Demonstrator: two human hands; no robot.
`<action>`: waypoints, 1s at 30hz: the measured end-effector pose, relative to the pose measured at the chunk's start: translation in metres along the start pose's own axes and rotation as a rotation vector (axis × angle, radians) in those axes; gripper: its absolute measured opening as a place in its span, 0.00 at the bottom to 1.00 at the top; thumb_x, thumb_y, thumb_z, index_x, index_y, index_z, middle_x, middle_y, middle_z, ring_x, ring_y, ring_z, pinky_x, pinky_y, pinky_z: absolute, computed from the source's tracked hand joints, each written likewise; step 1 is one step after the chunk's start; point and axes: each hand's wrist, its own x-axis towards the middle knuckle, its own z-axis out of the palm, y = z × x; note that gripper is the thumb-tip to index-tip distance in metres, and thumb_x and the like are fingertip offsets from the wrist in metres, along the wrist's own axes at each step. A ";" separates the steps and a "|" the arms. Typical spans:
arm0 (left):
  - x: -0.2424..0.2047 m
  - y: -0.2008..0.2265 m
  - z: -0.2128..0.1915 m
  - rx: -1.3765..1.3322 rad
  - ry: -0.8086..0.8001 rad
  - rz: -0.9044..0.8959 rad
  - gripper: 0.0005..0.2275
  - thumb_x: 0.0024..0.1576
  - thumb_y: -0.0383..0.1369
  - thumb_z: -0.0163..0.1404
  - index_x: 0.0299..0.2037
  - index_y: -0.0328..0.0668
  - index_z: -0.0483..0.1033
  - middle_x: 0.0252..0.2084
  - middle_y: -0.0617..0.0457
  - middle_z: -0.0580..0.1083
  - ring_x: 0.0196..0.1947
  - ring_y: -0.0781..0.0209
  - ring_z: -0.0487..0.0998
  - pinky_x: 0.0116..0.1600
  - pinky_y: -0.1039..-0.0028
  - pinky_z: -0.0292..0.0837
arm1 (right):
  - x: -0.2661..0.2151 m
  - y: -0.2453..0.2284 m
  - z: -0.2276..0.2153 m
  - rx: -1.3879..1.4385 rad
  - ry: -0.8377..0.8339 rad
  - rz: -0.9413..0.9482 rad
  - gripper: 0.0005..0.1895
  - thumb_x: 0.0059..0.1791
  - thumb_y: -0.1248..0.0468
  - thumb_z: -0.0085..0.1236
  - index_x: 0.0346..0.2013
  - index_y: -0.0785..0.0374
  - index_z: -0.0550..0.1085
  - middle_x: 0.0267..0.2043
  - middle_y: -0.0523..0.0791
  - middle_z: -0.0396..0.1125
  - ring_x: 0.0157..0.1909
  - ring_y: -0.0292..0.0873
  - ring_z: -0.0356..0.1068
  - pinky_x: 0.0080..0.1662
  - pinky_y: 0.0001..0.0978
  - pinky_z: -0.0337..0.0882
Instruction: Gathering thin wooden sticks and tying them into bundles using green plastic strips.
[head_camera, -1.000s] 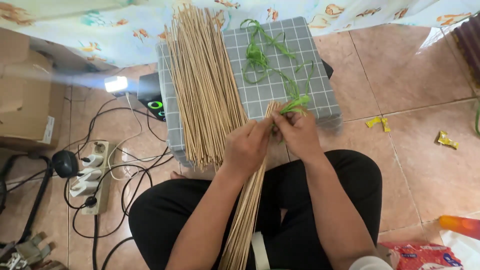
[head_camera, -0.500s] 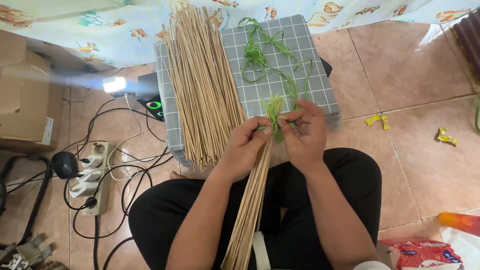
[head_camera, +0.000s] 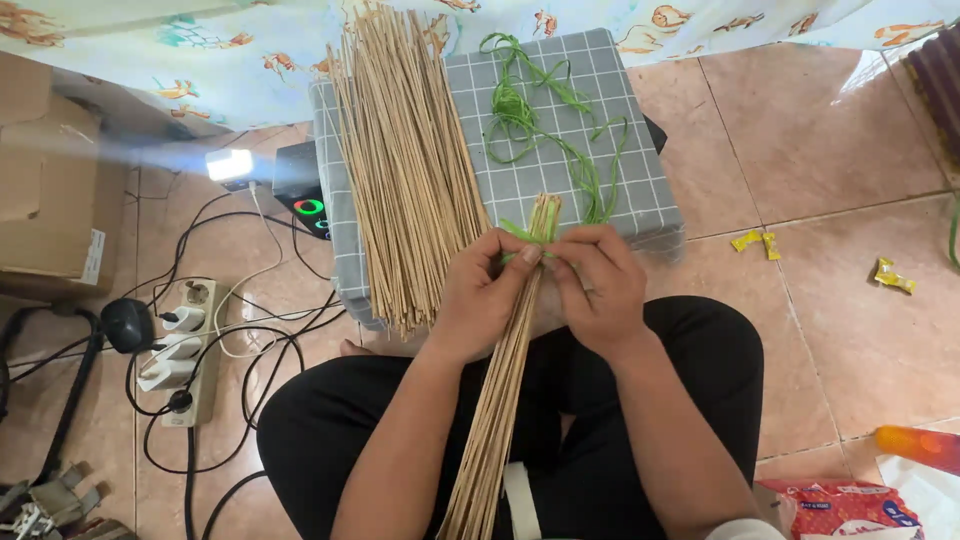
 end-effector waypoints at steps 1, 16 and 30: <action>0.000 0.002 0.000 0.000 0.001 0.000 0.06 0.62 0.30 0.54 0.36 0.36 0.80 0.25 0.57 0.71 0.30 0.71 0.68 0.36 0.76 0.64 | 0.002 -0.005 -0.002 0.001 -0.001 0.000 0.06 0.51 0.75 0.59 0.40 0.66 0.80 0.39 0.46 0.69 0.34 0.43 0.71 0.40 0.38 0.75; 0.013 0.003 -0.026 0.729 0.260 0.591 0.08 0.60 0.34 0.59 0.30 0.43 0.79 0.17 0.51 0.70 0.17 0.54 0.74 0.24 0.70 0.69 | 0.019 -0.013 -0.035 0.122 -0.322 0.138 0.17 0.58 0.66 0.45 0.23 0.59 0.65 0.23 0.42 0.55 0.21 0.42 0.59 0.28 0.32 0.61; 0.011 -0.010 -0.019 0.304 0.252 0.204 0.12 0.65 0.35 0.51 0.30 0.39 0.74 0.23 0.44 0.79 0.23 0.55 0.82 0.28 0.67 0.76 | -0.001 0.011 -0.028 -0.278 -0.222 -0.056 0.20 0.55 0.65 0.51 0.62 0.69 0.68 0.53 0.58 0.61 0.60 0.66 0.64 0.61 0.55 0.63</action>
